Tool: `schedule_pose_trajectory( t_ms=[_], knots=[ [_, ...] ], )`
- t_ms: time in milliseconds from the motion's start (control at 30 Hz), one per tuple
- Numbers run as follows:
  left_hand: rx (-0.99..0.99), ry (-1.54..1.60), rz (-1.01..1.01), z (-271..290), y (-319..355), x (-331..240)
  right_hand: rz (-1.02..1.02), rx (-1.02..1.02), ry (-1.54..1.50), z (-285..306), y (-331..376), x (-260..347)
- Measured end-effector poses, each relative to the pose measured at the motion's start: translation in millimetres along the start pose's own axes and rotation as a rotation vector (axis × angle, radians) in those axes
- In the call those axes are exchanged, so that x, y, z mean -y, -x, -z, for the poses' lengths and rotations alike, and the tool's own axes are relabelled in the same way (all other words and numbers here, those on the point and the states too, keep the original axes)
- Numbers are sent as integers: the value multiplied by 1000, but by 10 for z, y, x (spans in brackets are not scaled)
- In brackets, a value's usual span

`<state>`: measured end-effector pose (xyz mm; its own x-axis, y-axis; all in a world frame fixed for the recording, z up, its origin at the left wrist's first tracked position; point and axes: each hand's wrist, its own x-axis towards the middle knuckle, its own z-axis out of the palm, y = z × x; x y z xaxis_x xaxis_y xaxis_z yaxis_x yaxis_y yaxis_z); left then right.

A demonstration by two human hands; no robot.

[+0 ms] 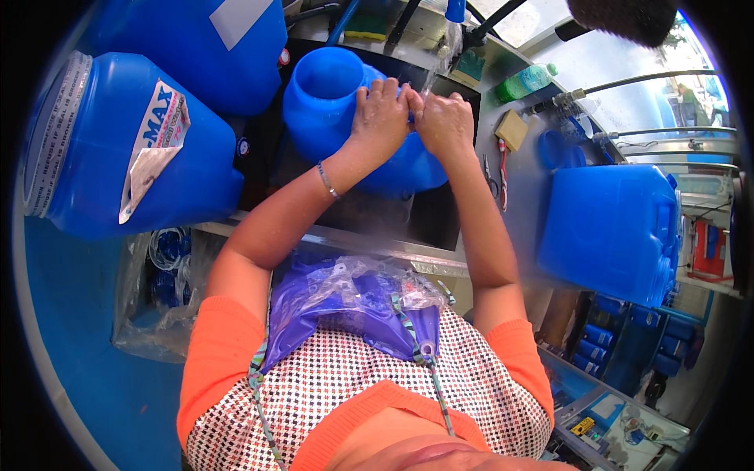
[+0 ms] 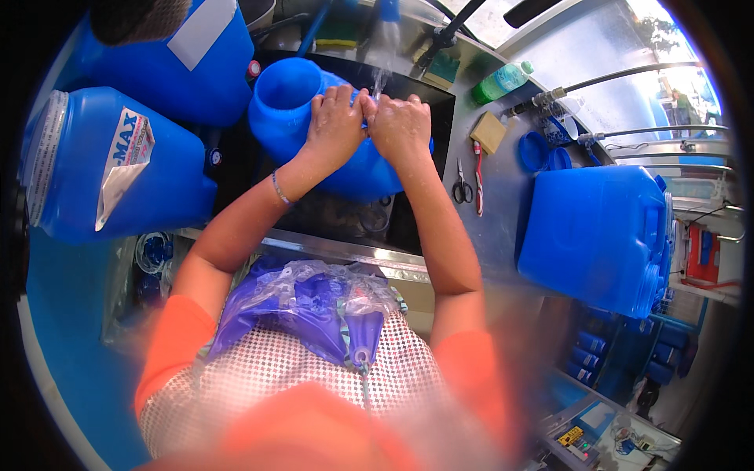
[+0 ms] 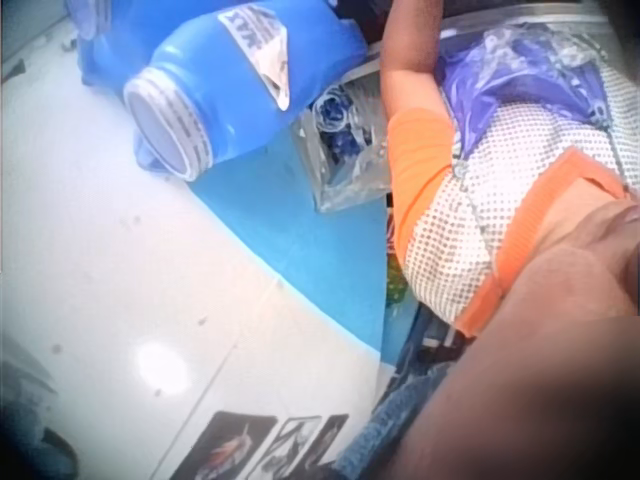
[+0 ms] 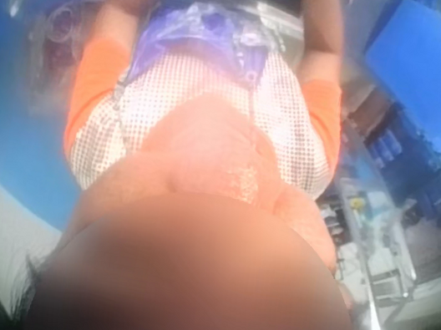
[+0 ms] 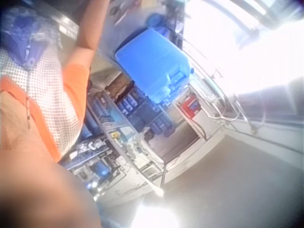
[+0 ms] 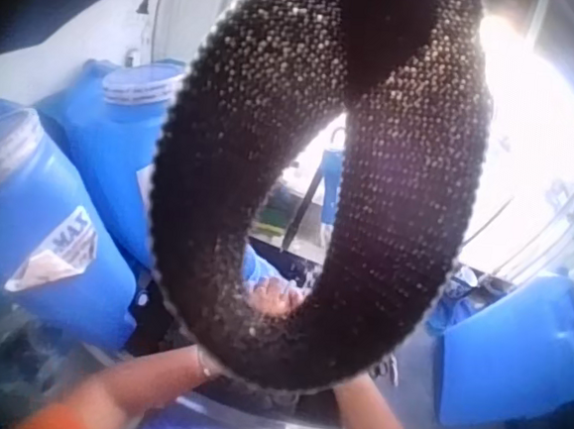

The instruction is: The person cleans a blue plastic jerrycan at a sink. They rinse the container with water, scrub the interior and exterior with a brush, and rinse again. The person also handles the container's cap and a plastic bag before placing the jerrycan aside.

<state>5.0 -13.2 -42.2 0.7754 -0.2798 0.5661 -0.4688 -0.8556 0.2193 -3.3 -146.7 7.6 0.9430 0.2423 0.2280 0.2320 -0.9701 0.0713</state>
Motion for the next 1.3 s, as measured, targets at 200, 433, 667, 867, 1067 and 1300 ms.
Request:
schedule_pose_trajectory(
  t_ms=[200, 433, 667, 867, 1067, 1300],
  knots=[
    [199, 543, -115, 178, 14, 283, -560, 10, -1329, -418, -60, -1082],
    [330, 371, 285, 297, -74, 98, -1162, -354, -679, -1676, -589, -2952],
    [639, 346, 257, 478, -170, 63, -546, -523, -407, -1254, -667, -2695],
    [712, 350, 216, 583, -234, -11, 241, -582, 378, 294, -418, -1890],
    [717, 337, 128, 588, -265, -99, 331, -474, 426, 856, -414, -1761],
    [772, 333, 95, 519, -269, -158, 291, -481, 323, 862, -252, -1885]
  ],
)
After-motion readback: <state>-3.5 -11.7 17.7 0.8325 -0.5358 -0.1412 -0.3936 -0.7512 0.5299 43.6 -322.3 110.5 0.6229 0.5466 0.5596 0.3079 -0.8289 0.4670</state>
